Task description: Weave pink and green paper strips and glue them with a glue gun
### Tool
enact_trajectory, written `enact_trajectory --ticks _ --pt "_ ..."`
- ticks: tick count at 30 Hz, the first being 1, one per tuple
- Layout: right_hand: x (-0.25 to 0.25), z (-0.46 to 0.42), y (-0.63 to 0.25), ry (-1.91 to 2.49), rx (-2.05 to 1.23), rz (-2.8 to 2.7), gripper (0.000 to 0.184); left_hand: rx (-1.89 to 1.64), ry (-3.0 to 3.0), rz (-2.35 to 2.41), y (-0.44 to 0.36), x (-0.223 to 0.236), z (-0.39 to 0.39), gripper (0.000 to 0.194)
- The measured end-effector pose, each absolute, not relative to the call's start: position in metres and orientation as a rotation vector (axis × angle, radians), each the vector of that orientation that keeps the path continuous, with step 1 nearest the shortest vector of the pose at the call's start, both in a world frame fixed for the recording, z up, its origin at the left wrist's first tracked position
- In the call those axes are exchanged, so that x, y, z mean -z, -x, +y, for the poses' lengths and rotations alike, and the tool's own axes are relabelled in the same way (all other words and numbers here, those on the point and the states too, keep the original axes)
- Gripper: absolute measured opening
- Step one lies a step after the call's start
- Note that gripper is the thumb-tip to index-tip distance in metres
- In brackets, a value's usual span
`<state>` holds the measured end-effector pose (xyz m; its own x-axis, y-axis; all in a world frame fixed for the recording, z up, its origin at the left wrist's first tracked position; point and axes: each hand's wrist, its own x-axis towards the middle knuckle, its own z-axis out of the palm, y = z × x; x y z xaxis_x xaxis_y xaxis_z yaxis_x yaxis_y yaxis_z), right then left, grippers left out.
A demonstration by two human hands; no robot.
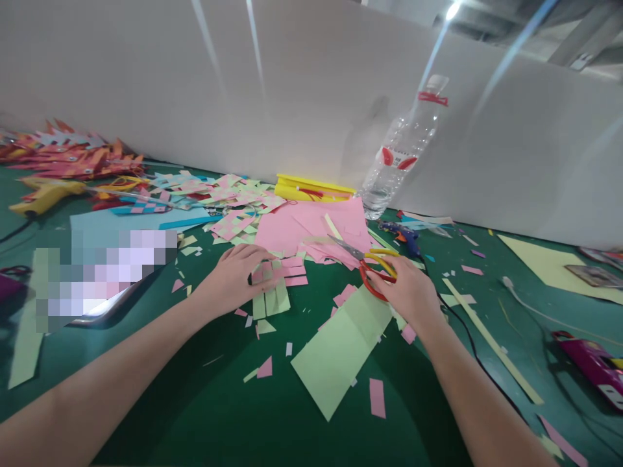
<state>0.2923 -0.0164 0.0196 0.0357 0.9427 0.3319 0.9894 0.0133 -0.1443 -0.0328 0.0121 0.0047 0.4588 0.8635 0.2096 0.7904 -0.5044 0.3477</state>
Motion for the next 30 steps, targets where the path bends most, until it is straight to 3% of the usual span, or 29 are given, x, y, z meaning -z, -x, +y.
enact_trajectory --ticks 6,21,30 --pt "-0.021 -0.016 -0.29 2.127 0.225 -1.959 0.039 -0.392 -2.544 1.461 0.026 -0.009 0.004 0.066" --pt "-0.021 -0.016 -0.29 2.177 0.212 -1.933 0.038 -0.328 -2.582 1.424 0.022 -0.003 0.0 0.077" --pt "-0.027 -0.022 -0.285 1.873 0.074 -1.935 0.036 -0.281 -2.6 1.359 0.022 -0.005 0.0 0.083"
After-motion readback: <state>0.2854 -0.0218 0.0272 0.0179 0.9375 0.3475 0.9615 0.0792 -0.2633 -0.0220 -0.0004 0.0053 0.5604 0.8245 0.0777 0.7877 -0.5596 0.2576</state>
